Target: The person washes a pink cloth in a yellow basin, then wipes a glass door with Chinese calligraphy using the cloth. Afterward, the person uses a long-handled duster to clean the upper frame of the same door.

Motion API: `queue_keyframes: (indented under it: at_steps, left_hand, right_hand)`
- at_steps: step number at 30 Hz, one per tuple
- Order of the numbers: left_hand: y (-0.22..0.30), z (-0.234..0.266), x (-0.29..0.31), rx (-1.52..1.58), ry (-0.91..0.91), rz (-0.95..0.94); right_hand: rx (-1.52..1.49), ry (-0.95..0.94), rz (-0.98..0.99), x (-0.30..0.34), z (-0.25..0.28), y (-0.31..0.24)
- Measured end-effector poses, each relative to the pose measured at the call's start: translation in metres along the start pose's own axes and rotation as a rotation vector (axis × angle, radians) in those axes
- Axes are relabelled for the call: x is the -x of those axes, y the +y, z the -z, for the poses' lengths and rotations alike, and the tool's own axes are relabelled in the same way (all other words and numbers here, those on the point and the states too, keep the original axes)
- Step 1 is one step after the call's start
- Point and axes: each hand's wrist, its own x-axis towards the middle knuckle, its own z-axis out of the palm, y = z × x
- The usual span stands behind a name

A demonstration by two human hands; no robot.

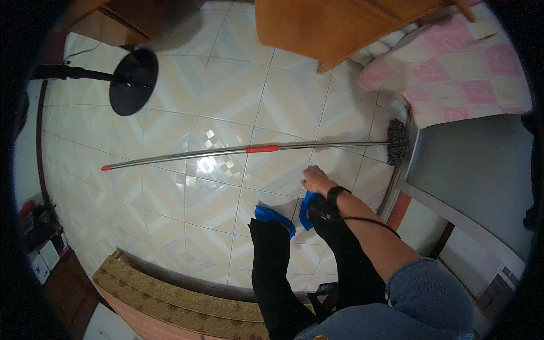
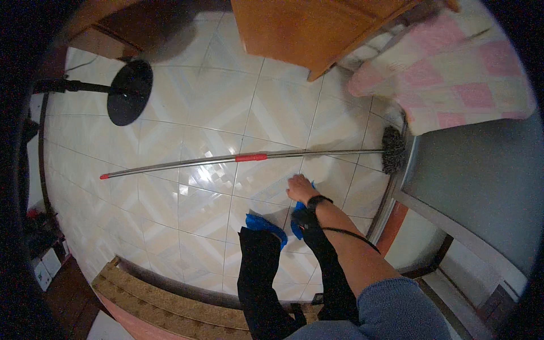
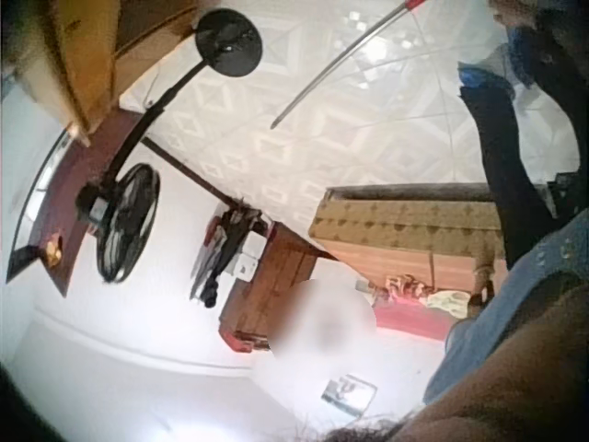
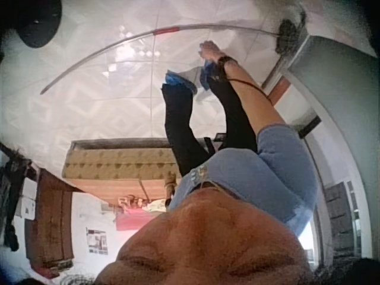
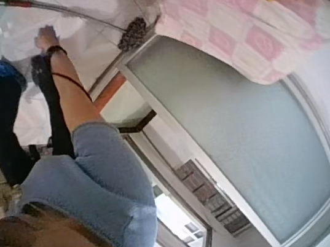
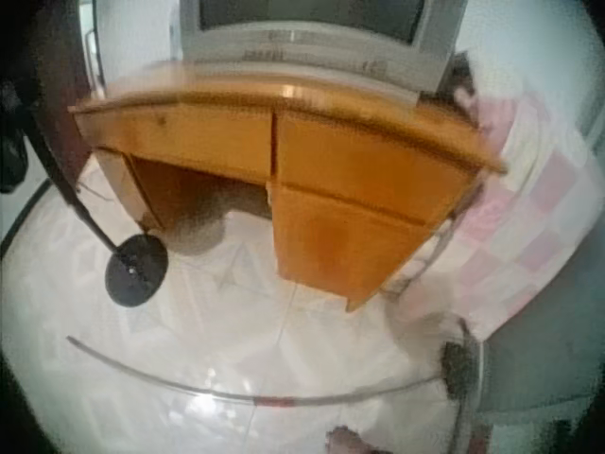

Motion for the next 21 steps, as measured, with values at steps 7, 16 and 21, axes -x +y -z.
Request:
queue_keyframes:
  at_steps: [7,16,21]
  left_hand:
    - [0.051,0.011,-0.025,0.125,0.032,-0.024]
    - [0.072,0.018,-0.059,0.168,0.044,-0.058]
    - [0.077,0.025,-0.061,0.192,0.075,-0.086]
  right_hand:
    - [0.035,0.226,-0.029,-0.12,-0.035,0.005]
    - [0.098,0.166,-0.121,-0.178,-0.053,0.033]
    - [0.349,-0.074,0.032,-0.176,-0.063,0.042]
